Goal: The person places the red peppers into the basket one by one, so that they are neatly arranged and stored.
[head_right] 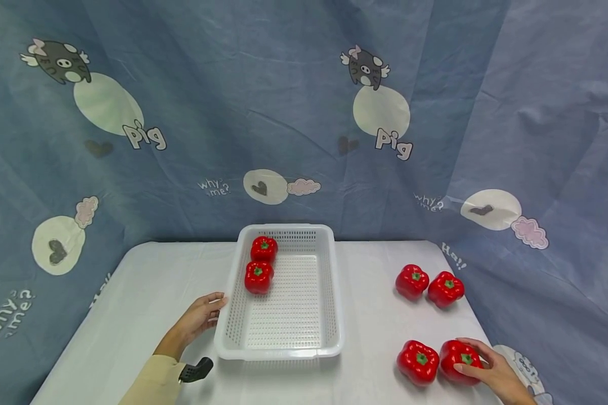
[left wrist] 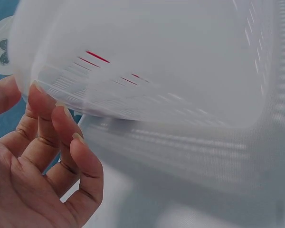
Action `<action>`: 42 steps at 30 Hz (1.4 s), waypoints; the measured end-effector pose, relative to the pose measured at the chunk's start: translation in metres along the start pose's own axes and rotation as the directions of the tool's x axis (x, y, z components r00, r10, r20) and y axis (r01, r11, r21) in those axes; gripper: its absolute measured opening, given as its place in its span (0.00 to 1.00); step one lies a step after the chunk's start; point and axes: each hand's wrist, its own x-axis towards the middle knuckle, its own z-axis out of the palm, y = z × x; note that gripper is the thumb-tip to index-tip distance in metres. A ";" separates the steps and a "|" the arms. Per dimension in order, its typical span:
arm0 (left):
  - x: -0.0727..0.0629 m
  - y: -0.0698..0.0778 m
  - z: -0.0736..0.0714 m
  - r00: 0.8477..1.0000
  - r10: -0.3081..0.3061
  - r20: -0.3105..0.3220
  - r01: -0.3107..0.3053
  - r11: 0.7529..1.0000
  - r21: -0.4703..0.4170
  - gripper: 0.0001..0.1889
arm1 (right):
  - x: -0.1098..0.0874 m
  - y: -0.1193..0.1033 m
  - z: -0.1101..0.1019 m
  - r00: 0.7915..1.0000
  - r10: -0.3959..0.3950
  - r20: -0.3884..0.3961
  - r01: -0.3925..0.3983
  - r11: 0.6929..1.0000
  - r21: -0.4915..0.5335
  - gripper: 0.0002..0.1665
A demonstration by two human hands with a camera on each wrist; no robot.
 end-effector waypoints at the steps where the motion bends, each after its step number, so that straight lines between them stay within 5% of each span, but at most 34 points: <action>1: 0.000 0.000 0.000 1.000 0.000 0.000 0.000 1.000 0.001 0.20 | 0.000 0.000 0.001 1.000 0.000 -0.007 0.000 1.000 0.003 0.50; 22: 0.001 -0.001 0.000 1.000 0.006 -0.005 -0.006 1.000 0.002 0.21 | -0.004 0.001 0.012 0.998 0.046 -0.040 -0.046 0.999 0.000 0.59; 32: 0.004 -0.002 -0.001 1.000 0.002 -0.005 -0.002 1.000 -0.002 0.21 | 0.001 0.001 0.009 0.998 0.000 -0.065 -0.004 0.999 -0.052 0.60; 42: 0.002 -0.003 0.000 1.000 0.019 0.006 -0.019 1.000 -0.005 0.22 | -0.002 -0.032 0.000 0.990 -0.107 -0.093 0.098 0.991 -0.091 0.60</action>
